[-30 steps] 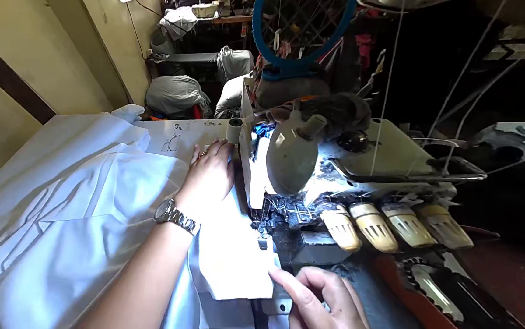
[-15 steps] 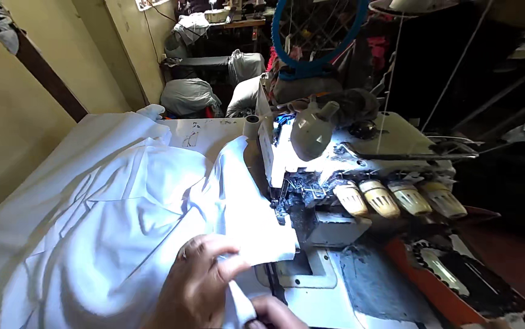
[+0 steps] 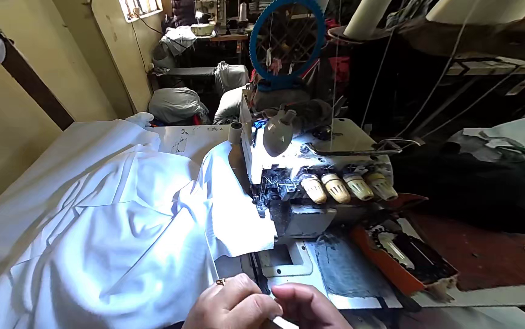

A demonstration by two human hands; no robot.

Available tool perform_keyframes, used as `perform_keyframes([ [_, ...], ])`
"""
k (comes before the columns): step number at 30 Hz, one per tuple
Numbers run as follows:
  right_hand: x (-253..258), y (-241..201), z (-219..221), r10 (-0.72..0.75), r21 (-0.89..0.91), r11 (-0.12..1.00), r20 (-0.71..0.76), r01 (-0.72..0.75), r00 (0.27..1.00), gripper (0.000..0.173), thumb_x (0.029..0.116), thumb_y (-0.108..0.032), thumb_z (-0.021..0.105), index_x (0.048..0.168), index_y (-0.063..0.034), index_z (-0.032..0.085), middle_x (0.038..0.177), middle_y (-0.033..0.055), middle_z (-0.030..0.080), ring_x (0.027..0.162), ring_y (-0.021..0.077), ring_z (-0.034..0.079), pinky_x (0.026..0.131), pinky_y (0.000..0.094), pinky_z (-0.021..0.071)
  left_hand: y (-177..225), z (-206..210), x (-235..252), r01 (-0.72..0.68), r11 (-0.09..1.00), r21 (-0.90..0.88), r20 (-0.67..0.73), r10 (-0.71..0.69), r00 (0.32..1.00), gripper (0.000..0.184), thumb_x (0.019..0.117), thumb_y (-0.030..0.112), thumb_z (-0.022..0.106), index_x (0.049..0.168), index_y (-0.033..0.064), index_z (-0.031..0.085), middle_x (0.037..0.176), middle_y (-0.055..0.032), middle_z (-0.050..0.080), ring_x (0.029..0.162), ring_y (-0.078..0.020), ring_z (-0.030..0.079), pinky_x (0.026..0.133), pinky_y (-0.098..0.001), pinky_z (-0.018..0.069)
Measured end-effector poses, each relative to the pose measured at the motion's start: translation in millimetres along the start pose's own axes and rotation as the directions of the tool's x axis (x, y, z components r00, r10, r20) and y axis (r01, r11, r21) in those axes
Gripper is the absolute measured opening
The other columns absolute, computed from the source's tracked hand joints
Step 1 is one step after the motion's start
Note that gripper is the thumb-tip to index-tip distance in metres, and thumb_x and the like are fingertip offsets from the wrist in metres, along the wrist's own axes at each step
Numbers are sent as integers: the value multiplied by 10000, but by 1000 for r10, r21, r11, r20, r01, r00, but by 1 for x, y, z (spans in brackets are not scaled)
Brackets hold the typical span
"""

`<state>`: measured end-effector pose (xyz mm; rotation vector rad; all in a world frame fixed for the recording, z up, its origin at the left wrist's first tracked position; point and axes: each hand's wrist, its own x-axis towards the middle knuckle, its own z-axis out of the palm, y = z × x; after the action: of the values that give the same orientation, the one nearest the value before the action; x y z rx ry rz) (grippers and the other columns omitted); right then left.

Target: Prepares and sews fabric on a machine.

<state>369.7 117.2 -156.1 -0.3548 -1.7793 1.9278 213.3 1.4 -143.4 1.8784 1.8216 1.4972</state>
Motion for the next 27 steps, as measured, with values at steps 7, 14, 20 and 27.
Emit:
perform_keyframes([
  [7, 21, -12, 14, -48, -132, 991, -146, 29, 988, 91, 955, 29, 620, 1030, 47, 668, 894, 11, 727, 808, 42, 704, 762, 266, 615, -9, -10, 37, -8, 910, 416, -139, 72, 988, 221, 1046, 260, 563, 976, 131, 728, 879, -41, 720, 796, -132, 678, 675, -270, 530],
  [14, 67, 25, 0, -297, -661, 750, -333, 4, 895, 147, 921, -222, 682, 827, -112, 711, 772, -43, 612, 715, 29, 564, 669, 195, 479, -75, 6, 78, 259, 929, 266, -148, -226, 963, 149, 988, 309, 628, 964, 218, 744, 925, 127, 699, 931, -15, 651, 884, -328, 527],
  [20, 50, 23, -5, -164, -609, 792, -282, -44, 945, 166, 920, -165, 712, 819, -34, 710, 742, 34, 623, 699, 86, 575, 665, 233, 484, -64, 16, 62, 246, 941, 231, -178, -207, 962, 107, 966, 235, 629, 951, 192, 725, 904, 117, 713, 897, 3, 658, 855, -266, 530],
  [27, 38, 37, -10, -438, -768, 617, -155, 171, 885, 238, 966, -226, 698, 1127, -57, 743, 817, 96, 608, 767, 154, 580, 713, 240, 488, -43, 30, 49, 105, 686, 720, -176, 34, 984, 175, 973, 201, 613, 1014, 225, 782, 1004, 2, 756, 871, -162, 701, 793, -393, 507],
])
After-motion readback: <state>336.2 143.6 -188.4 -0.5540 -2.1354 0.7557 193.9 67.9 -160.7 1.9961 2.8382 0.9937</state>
